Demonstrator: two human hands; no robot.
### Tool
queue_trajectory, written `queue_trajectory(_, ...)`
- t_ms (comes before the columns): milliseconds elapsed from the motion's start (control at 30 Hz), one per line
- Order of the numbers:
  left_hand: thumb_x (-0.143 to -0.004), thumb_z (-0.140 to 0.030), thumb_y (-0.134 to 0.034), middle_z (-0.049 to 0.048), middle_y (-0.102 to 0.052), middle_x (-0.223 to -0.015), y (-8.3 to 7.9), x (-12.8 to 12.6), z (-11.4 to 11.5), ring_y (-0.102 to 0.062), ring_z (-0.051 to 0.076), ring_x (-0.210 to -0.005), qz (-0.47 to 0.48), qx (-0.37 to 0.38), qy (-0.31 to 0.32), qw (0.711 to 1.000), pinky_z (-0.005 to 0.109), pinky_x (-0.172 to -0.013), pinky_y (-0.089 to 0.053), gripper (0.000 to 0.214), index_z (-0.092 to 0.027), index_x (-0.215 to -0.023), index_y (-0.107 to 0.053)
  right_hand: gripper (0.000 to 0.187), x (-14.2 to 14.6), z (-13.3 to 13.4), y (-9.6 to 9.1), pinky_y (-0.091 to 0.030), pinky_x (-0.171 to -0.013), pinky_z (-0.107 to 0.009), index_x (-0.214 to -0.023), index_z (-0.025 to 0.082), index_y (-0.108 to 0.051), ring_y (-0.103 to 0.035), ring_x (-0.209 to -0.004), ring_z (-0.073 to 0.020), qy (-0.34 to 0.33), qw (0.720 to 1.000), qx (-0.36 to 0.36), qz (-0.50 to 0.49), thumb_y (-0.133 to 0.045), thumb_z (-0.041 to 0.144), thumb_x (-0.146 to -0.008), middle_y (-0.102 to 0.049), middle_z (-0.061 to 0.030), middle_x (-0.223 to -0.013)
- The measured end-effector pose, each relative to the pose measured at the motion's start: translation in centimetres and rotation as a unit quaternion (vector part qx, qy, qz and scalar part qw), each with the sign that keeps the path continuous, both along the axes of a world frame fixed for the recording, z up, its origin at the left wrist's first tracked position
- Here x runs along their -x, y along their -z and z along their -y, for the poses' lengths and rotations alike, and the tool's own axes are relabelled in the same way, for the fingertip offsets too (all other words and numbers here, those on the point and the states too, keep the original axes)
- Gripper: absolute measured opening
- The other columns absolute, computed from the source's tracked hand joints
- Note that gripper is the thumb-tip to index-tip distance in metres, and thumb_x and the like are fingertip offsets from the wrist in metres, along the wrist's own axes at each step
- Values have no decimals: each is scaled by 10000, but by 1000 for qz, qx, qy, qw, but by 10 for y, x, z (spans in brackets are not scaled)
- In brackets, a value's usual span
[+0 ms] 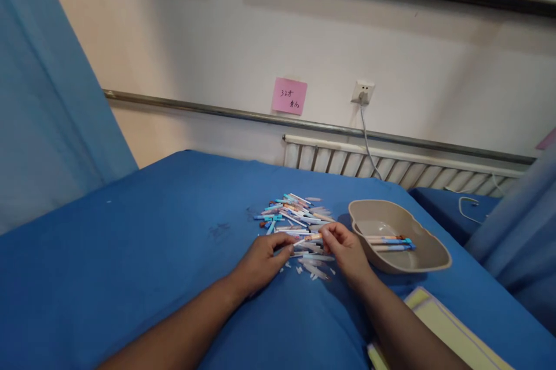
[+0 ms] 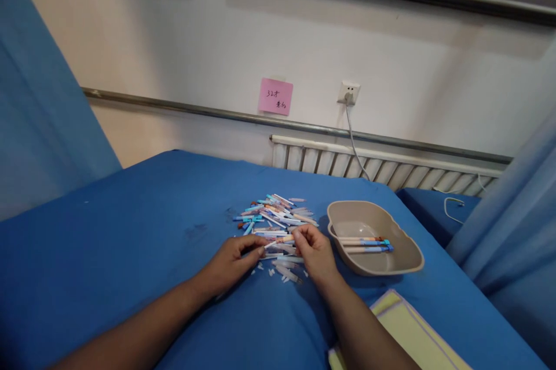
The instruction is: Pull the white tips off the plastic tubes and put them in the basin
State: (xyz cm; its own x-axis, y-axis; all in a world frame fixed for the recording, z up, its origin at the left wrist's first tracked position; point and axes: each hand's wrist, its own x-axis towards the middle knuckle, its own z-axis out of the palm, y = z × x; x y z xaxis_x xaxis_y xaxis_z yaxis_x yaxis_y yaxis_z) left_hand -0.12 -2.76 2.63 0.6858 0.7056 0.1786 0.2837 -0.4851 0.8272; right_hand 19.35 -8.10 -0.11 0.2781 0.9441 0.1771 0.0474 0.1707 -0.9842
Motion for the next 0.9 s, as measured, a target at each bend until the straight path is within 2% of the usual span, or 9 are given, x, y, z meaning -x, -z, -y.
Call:
queue_trajectory(167, -854, -268, -481, 14, -682, -939, 2, 3, 3, -599, 163, -854, -32, -64, 16, 997, 240, -766, -434, 235, -196, -1002, -649, 336, 8, 4, 3, -345, -487, -212, -737, 176, -562, -421, -508, -93, -43, 999, 11, 15, -648, 499, -702, -486, 47, -570)
queue_trajectory(300, -816, -278, -552, 25, -675, -970, 7, 4, 2, -599, 172, -873, -31, -64, -7, 997, 257, -774, -446, 298, -200, -1102, -582, 334, 14, 7, 3, -383, -504, -220, -774, 189, -569, -465, -522, -100, -77, 996, 35, 1, -690, 478, -660, -528, 40, -606)
queue_trajectory(467, -826, -259, -540, 9, -668, -930, 7, 3, 3, -595, 157, -849, -50, -81, 13, 995, 241, -749, -435, 169, -197, -961, -620, 298, 16, 10, 4, -391, -523, -224, -792, 197, -557, -481, -548, -104, -107, 994, 37, 7, -676, 449, -686, -563, 28, -644)
queue_trajectory(733, -853, -271, -516, 19, -649, -914, 0, 3, 7, -573, 163, -845, -77, -132, 36, 988, 236, -727, -415, 168, -202, -968, -617, 227, 12, 13, 6, -361, -503, -219, -758, 195, -524, -467, -514, -107, -111, 985, 32, 130, -513, 409, -835, -506, 42, -578)
queue_trajectory(900, -870, -306, -503, 22, -637, -921, -3, 3, 13, -560, 163, -849, -75, -152, 55, 984, 232, -725, -401, 184, -203, -981, -607, 176, 17, 18, 2, -372, -556, -216, -885, 199, -546, -485, -602, -112, -132, 976, 5, 173, -577, 352, -804, -555, 25, -696)
